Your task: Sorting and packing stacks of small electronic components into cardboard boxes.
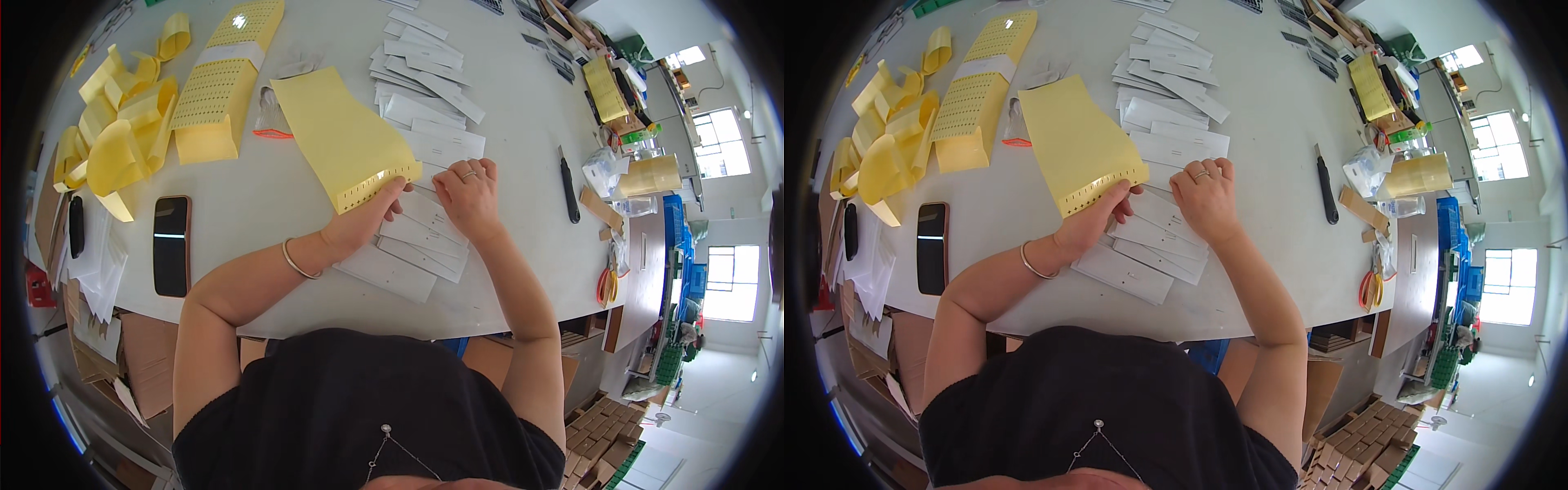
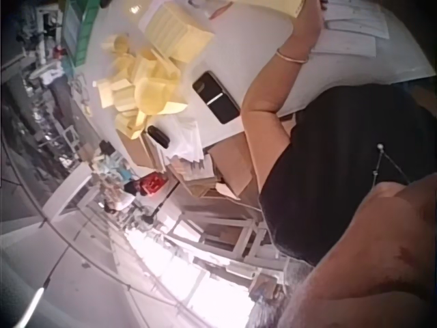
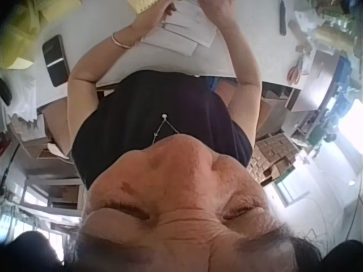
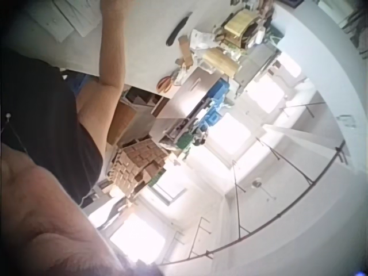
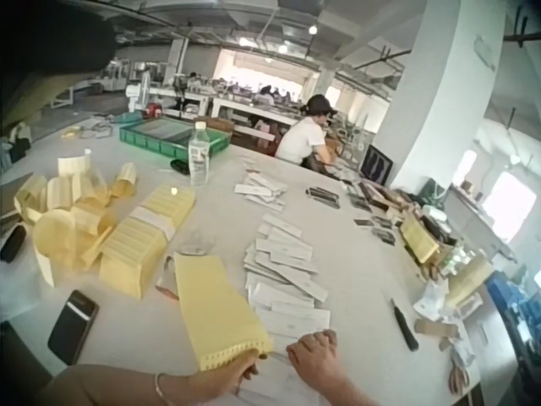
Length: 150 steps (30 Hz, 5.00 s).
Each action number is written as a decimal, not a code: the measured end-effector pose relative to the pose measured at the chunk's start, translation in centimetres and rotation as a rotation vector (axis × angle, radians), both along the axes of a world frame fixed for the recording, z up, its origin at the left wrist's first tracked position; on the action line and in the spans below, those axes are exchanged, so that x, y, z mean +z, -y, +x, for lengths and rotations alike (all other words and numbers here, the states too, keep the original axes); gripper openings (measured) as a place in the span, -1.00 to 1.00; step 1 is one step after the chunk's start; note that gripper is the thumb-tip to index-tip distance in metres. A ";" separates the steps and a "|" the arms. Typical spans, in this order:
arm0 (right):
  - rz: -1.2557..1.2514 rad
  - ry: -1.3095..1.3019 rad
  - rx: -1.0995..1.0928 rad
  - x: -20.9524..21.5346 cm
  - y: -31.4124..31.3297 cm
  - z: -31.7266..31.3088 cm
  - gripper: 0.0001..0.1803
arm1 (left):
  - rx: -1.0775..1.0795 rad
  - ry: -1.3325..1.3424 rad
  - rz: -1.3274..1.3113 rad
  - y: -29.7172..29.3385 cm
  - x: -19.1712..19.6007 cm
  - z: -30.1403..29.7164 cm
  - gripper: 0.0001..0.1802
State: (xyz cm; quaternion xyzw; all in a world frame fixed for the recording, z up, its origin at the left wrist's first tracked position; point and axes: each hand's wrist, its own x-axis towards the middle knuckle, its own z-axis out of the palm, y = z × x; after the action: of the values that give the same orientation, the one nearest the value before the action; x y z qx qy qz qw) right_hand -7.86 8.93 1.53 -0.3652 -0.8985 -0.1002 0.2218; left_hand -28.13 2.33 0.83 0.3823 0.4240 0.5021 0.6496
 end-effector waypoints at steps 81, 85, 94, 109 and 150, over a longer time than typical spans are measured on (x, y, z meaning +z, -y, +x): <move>-0.314 0.133 -0.018 1.9 -4.1 0.1 -0.60 | 0.000 -0.069 -0.039 0.1 1.3 -0.5 -0.65; -0.626 0.049 -0.066 3.9 -2.2 0.7 -0.63 | 0.020 -0.073 -0.041 0.1 1.4 -0.5 -0.61; -0.249 -0.286 0.286 4.9 1.1 -1.4 -0.75 | -0.004 -0.069 -0.042 0.3 1.1 0.1 -0.59; -0.522 -0.652 -0.036 3.9 -1.4 0.5 -0.92 | 0.017 -0.118 0.020 0.4 1.3 0.4 -0.58; -0.356 -0.126 0.162 2.9 -0.3 1.6 -0.69 | -0.038 -0.052 -0.053 0.1 0.9 0.1 -0.56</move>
State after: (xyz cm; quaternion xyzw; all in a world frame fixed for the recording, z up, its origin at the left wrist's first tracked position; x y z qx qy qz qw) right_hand -6.25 9.21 4.43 -0.3308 -0.9128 0.1013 0.2169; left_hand -28.05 2.24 1.78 0.3858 0.4465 0.4683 0.6576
